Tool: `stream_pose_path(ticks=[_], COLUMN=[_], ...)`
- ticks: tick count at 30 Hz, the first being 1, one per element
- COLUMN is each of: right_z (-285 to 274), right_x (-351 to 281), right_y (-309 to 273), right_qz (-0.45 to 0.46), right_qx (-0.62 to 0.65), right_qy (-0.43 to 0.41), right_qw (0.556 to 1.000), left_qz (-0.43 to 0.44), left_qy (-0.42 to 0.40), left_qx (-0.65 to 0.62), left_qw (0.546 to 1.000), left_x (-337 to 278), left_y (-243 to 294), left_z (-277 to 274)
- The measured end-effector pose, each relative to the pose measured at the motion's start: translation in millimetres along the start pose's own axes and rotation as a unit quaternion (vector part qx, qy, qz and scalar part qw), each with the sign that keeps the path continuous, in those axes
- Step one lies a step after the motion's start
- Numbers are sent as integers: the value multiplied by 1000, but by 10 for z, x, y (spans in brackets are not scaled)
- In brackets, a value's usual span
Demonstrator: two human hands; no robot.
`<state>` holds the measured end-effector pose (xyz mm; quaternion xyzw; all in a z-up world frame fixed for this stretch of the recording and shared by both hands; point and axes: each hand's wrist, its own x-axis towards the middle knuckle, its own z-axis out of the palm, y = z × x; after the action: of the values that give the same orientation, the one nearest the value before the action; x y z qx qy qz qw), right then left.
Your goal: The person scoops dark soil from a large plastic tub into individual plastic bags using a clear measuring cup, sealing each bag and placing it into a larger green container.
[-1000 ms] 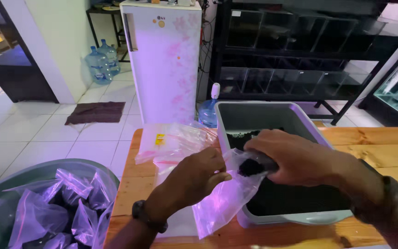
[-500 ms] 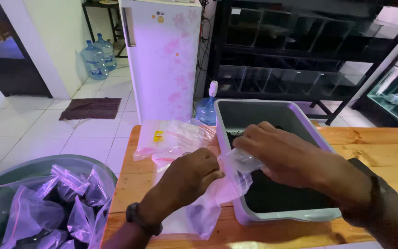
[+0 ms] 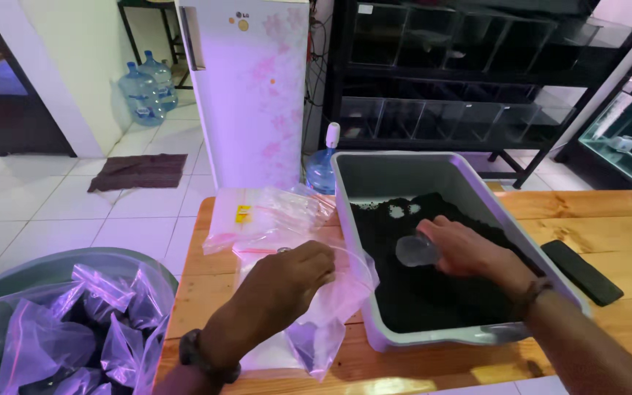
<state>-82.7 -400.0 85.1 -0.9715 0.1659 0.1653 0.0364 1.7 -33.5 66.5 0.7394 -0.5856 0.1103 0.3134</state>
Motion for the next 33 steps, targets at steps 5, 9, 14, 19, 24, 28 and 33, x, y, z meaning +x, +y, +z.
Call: stream_pose_path(ticks=[5,9,14,19,24,28,33], right_z=[219,397,409,245,354,-70,-486], right_x=[274,401,266,77,86,-250,-541], right_y=[-210,-210,-56,173,443,230,-19], right_qz=[-119,-141,-108,-82,-87,-60,-92], right_qx=[50,76,222,361,500,504,330], right_qy=[-22,-18,-50,-58,2,-3,48], right_qw=[991,987,968,927,862,862,938], left_qz=[-41,41,35,58,18,6,-31], left_qy=[-48,5,-47,-73,-39,-65,-79], left_qx=[-38,-95,-73,-49,-90,-105,-140], left_qw=[997,995,996,994,995,992,986], left_x=[49,55,88,121,115,72,61], left_y=[72,80,121,191,220,273,294], left_z=[-12,3,-22,-66,13,-144,-208])
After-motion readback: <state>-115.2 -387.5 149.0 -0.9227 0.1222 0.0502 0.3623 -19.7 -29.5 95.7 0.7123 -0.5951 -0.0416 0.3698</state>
